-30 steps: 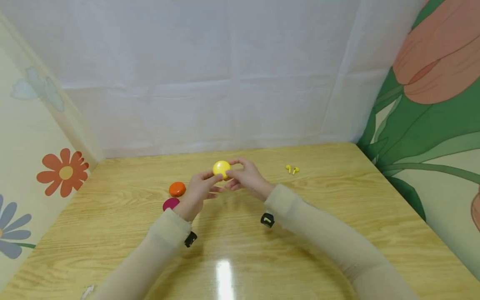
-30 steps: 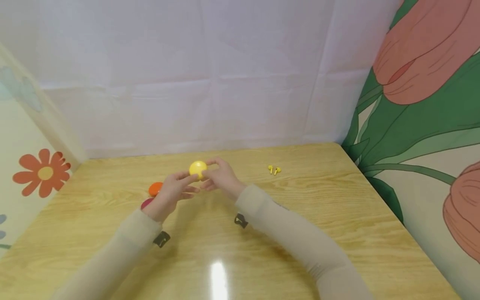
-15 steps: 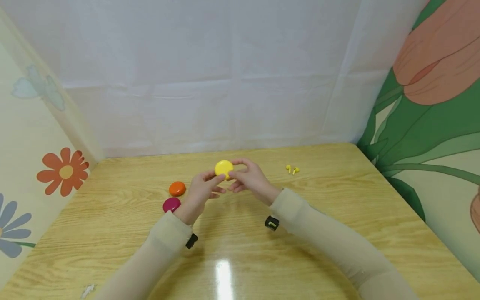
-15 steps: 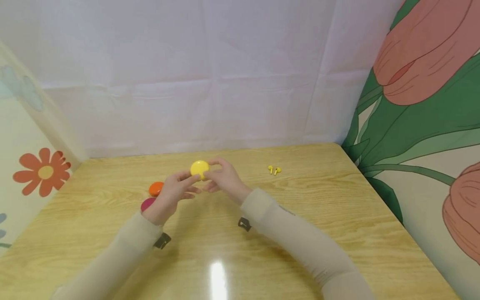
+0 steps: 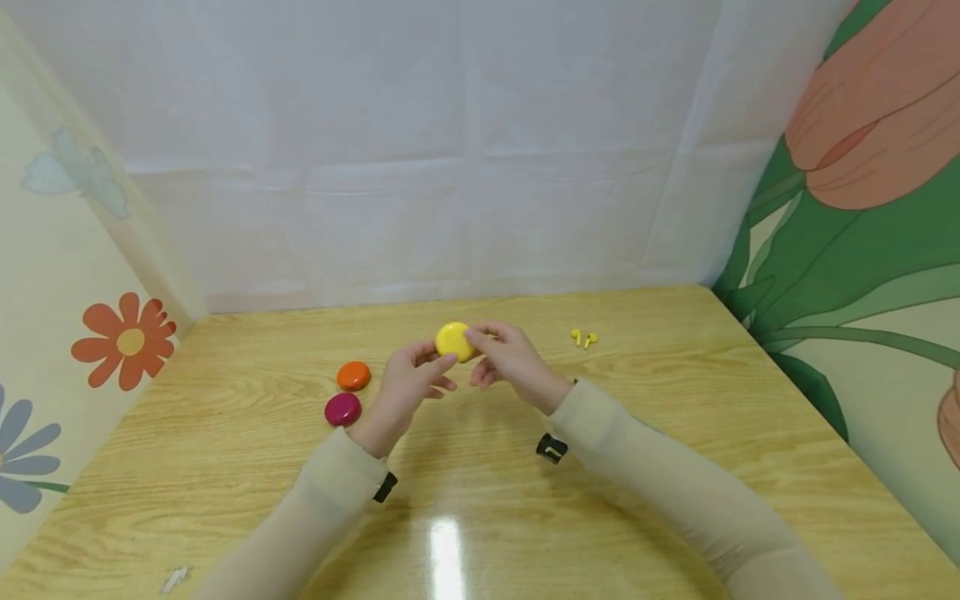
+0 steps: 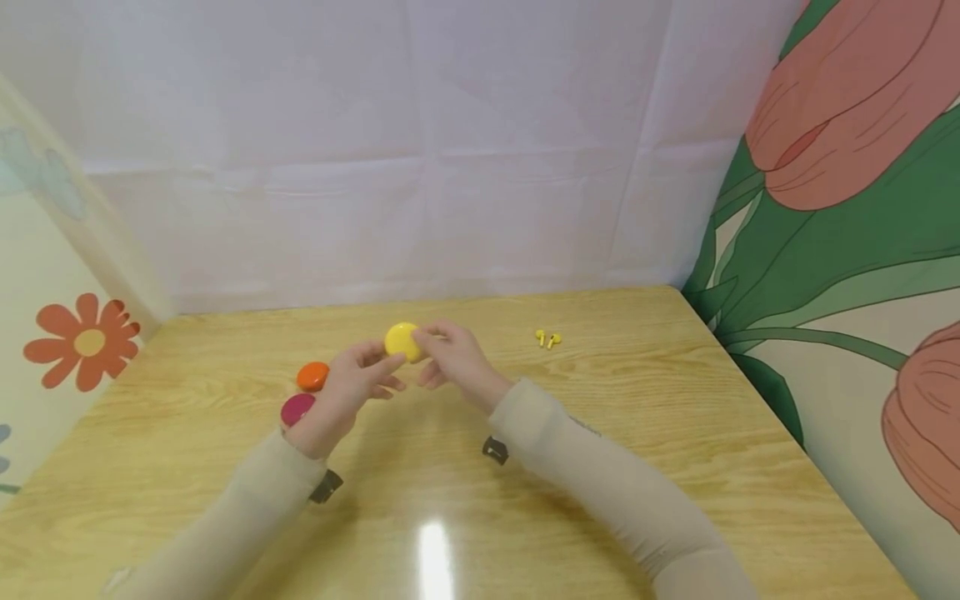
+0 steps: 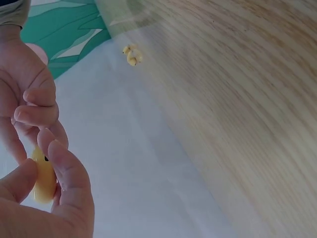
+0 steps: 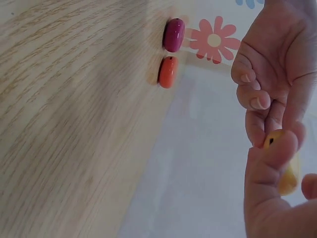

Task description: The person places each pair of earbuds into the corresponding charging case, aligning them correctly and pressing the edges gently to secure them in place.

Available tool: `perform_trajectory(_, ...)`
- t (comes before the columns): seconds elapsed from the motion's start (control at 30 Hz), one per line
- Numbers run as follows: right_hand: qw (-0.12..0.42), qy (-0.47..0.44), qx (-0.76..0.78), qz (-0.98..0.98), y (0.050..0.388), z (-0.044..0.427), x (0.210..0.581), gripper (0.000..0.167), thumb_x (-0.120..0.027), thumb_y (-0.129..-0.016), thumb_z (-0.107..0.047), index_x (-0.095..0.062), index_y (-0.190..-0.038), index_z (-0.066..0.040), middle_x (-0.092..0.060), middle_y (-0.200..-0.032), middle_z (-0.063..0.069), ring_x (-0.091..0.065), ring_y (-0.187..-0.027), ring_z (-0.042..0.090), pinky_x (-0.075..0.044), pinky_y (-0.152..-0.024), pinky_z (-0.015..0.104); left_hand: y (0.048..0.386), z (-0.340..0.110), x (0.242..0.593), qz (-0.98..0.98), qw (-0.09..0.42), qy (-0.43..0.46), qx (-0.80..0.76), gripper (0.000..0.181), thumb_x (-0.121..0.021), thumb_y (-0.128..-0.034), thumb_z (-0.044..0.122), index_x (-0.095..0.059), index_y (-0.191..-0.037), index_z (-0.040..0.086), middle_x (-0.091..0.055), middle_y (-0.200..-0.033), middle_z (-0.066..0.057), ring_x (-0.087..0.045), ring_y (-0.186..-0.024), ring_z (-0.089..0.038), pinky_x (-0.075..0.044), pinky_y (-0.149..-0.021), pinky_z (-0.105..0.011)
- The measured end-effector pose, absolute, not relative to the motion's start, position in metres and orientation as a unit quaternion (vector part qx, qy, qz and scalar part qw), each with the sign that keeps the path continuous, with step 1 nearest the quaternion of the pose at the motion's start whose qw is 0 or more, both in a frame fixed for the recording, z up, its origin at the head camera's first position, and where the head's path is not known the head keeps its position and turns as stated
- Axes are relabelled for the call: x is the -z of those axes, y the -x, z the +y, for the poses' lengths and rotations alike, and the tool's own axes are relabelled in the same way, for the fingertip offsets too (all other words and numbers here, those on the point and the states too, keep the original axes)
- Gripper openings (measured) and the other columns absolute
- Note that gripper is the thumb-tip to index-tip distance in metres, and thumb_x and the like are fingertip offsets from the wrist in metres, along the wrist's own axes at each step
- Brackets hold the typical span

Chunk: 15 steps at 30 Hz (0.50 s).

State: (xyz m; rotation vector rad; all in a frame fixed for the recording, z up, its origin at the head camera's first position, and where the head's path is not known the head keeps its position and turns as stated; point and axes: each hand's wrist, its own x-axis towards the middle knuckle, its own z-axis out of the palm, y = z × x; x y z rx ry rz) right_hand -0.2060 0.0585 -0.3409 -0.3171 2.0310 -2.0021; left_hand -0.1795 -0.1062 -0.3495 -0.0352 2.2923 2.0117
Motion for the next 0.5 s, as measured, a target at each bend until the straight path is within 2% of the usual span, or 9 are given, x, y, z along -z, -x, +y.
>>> perform_trajectory(0.27,0.087,0.142,0.694,0.7,0.201,0.059,0.347,0.03,-0.046,-0.104,-0.017,-0.054,-0.111,0.011,-0.057,-0.065,0.006,-0.052,-0.046,0.008,-0.044,-0.047,0.019,0.175,-0.101,0.349,0.748,0.035,0.001,-0.663,0.029,-0.063,-0.0952,0.012,-0.061,-0.119,-0.005,-0.062,-0.106,-0.015,-0.064,-0.06,-0.012,-0.052,-0.059,-0.025)
perform_trajectory(0.5,0.039,0.172,0.679,0.713,0.196,0.058,0.354,0.027,-0.043,-0.106,-0.016,-0.053,-0.105,0.01,-0.052,-0.064,0.005,-0.047,-0.05,0.009,-0.042,-0.049,0.02,0.169,-0.097,0.35,0.754,0.014,-0.024,-0.657,0.027,-0.064,-0.0947,0.009,-0.062,-0.116,-0.008,-0.062,-0.103,-0.016,-0.063,-0.056,-0.011,-0.049,-0.053,-0.021)
